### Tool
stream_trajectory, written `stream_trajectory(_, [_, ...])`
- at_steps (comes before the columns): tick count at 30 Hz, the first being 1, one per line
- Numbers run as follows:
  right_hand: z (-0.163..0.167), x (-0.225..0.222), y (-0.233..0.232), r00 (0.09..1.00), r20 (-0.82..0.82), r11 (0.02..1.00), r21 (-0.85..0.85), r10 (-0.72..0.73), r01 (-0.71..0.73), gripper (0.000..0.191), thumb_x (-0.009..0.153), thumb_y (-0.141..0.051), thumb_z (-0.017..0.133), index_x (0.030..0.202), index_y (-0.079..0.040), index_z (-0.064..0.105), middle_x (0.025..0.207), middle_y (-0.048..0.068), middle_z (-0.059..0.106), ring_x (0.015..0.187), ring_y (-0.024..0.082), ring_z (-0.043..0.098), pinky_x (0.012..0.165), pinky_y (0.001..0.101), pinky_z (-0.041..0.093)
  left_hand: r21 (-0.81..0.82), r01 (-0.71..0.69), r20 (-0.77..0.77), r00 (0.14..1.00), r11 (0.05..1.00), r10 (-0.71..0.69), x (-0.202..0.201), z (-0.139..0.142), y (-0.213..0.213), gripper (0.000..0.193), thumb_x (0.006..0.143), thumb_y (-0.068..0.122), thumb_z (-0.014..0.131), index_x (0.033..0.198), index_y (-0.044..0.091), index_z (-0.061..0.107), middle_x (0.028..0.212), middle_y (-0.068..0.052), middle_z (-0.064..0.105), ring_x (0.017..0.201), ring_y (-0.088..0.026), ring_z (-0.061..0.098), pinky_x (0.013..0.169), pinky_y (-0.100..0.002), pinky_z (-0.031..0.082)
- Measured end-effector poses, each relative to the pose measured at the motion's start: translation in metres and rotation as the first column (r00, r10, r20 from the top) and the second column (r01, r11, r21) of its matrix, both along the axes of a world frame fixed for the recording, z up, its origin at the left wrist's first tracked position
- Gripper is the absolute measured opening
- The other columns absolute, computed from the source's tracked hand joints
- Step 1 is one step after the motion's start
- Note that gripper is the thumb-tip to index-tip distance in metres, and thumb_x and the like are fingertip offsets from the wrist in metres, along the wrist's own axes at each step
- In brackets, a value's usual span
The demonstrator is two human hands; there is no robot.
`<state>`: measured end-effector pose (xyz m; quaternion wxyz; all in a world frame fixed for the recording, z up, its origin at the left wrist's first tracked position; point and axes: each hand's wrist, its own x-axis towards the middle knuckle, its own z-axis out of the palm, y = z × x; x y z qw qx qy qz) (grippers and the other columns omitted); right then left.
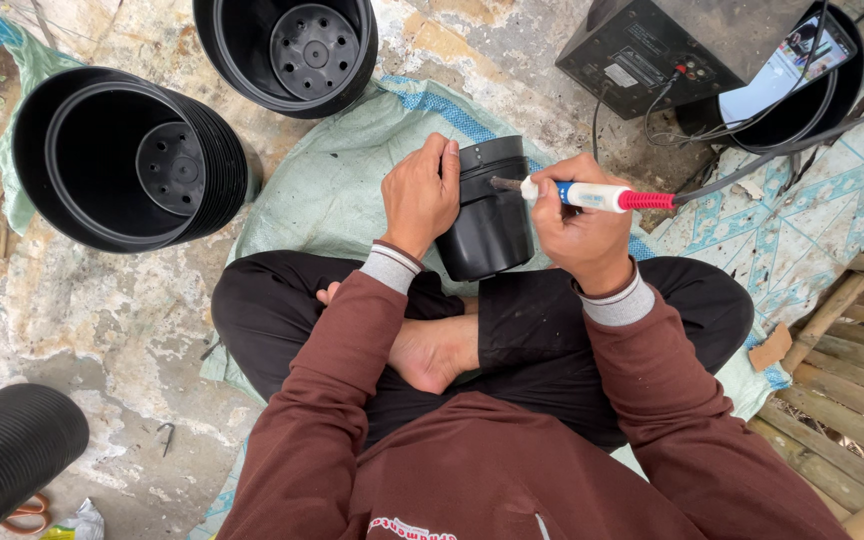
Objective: The person uses a soldering iron to melt holes into the sides of black plastic pots. They hold each pot with one hand and apply the hot tip with the other, rotating the pot to create multiple holes around its circumference before setting it aside.
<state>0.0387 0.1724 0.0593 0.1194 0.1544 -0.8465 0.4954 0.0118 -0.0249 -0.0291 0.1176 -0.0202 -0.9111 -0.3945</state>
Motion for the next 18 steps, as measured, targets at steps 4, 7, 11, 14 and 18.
stream_trajectory(4, [-0.0016,0.0008,-0.0024,0.998,0.062,0.999,-0.043,-0.017,0.019,0.003,0.099,0.003,0.065,0.099,0.000,0.065,0.076,0.004,0.064,0.061,0.007,0.056,0.055,0.0243,0.042,-0.005,0.000,-0.027,1.000,1.000,0.000,0.0013,0.0007,0.0013,0.026,0.107,0.025,0.052,0.088,0.009,0.056,0.065,-0.011,0.060,0.061,-0.033,0.061,0.056,-0.047,0.042])
stream_trajectory(7, [-0.0042,0.0006,-0.0030,0.997,0.081,0.999,-0.047,-0.019,0.023,0.004,0.099,0.003,0.065,0.098,0.000,0.064,0.075,0.004,0.063,0.060,0.006,0.055,0.055,0.0240,0.041,-0.005,-0.009,0.005,1.000,1.000,0.009,0.0026,-0.0004,0.0016,0.027,0.108,0.025,0.053,0.086,0.008,0.055,0.064,-0.011,0.060,0.060,-0.033,0.060,0.056,-0.047,0.042])
stream_trajectory(11, [-0.0064,-0.0014,-0.0044,0.995,0.100,0.997,-0.070,-0.005,0.012,0.004,0.099,0.003,0.064,0.098,0.000,0.063,0.075,0.003,0.064,0.059,0.005,0.054,0.054,0.0238,0.041,-0.004,-0.012,-0.011,1.000,1.000,0.012,0.0030,-0.0017,0.0010,0.027,0.108,0.025,0.052,0.087,0.008,0.055,0.065,-0.011,0.061,0.061,-0.034,0.061,0.057,-0.047,0.042])
stream_trajectory(14, [-0.0058,-0.0015,-0.0062,0.995,0.096,0.998,-0.058,0.001,0.005,0.005,0.100,0.003,0.065,0.097,-0.001,0.062,0.075,0.003,0.064,0.059,0.006,0.054,0.054,0.0242,0.041,-0.002,-0.016,-0.010,1.000,1.000,0.016,0.0039,-0.0018,0.0011,0.027,0.108,0.025,0.052,0.087,0.008,0.055,0.067,-0.011,0.061,0.063,-0.034,0.061,0.057,-0.048,0.043])
stream_trajectory(18, [-0.0036,-0.0018,-0.0089,0.998,0.062,1.000,-0.016,0.000,0.001,0.006,0.099,0.002,0.066,0.096,-0.001,0.062,0.072,0.004,0.062,0.058,0.007,0.055,0.055,0.0252,0.042,-0.008,-0.018,-0.009,1.000,1.000,0.018,0.0044,-0.0021,0.0017,0.027,0.108,0.025,0.052,0.087,0.008,0.055,0.067,-0.011,0.062,0.063,-0.035,0.061,0.058,-0.048,0.043])
